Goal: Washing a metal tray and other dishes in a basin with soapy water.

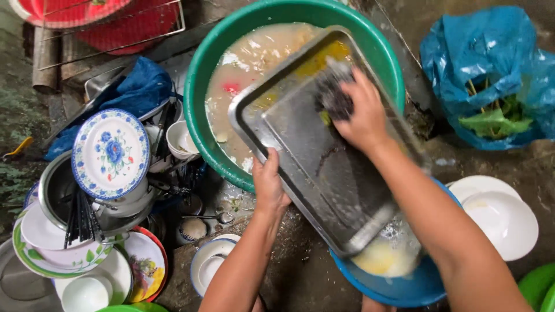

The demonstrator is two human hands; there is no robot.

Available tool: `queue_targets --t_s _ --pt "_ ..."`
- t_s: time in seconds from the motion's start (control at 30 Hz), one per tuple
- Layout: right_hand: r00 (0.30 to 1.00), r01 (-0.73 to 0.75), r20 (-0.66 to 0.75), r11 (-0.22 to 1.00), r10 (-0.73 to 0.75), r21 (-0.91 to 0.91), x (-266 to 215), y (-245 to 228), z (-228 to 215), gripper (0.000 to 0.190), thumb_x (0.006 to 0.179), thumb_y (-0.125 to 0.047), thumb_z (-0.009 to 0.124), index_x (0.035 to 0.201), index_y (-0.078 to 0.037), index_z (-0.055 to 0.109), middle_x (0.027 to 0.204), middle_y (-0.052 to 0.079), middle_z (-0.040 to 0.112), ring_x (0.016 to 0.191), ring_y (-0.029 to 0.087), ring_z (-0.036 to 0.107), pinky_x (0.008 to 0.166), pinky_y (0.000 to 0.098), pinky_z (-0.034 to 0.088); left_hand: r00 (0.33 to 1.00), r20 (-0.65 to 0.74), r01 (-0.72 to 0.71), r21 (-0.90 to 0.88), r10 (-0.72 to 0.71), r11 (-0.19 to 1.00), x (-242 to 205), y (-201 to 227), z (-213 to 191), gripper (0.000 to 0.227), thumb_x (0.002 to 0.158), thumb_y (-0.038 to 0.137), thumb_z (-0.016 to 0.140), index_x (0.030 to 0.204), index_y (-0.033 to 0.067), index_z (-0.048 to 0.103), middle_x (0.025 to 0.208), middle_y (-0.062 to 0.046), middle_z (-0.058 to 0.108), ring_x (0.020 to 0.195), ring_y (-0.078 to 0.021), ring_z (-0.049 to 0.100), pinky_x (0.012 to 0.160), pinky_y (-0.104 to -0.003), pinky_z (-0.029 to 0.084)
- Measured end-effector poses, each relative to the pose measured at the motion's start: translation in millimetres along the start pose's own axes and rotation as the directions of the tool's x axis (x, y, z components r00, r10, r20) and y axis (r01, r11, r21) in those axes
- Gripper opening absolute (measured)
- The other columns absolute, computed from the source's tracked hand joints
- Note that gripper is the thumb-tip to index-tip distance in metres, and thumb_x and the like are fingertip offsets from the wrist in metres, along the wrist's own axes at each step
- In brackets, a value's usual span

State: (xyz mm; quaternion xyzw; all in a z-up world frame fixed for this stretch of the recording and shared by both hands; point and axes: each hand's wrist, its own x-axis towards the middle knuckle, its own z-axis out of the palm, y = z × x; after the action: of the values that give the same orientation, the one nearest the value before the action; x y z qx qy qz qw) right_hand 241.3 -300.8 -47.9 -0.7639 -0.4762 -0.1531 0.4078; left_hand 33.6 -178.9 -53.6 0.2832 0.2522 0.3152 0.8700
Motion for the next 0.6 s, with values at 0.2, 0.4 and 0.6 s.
queue_targets --t_s 0.2,0.4,0.6 --pt "0.988 -0.05 0.151 0.993 0.033 0.111 -65 -51 28 0.07 0.056 -0.014 0.083 0.122 -0.007 0.062 0.142 0.028 0.052 0.136 0.047 0.049 0.115 0.0505 0.036 0.983 0.007 -0.184 -0.035 0.185 0.982 22 20 -18 0.029 0.106 0.017 0.056 0.133 0.0068 0.053 0.115 -0.012 0.066 0.095 -0.0243 0.069 0.081 -0.042 0.061" --pt "0.965 0.132 0.16 0.908 -0.21 0.397 45 -123 22 0.061 0.077 -0.017 0.084 0.135 -0.014 0.066 0.145 0.019 0.058 0.128 0.039 0.06 0.113 0.0441 0.047 0.978 0.081 -0.195 0.03 0.192 0.98 15 4 -8 0.028 0.106 0.014 0.054 0.133 0.0072 0.056 0.123 -0.006 0.068 0.109 -0.0183 0.066 0.099 -0.038 0.055" --pt "0.955 0.292 0.036 0.953 -0.295 0.077 103 -70 11 0.059 0.067 -0.009 0.082 0.124 -0.014 0.073 0.131 0.015 0.068 0.124 0.034 0.063 0.106 0.0461 0.047 0.943 0.166 -0.308 0.106 0.289 0.945 10 6 -16 0.034 0.101 -0.003 0.062 0.134 0.0028 0.058 0.123 -0.006 0.066 0.11 -0.0185 0.063 0.101 -0.037 0.05"
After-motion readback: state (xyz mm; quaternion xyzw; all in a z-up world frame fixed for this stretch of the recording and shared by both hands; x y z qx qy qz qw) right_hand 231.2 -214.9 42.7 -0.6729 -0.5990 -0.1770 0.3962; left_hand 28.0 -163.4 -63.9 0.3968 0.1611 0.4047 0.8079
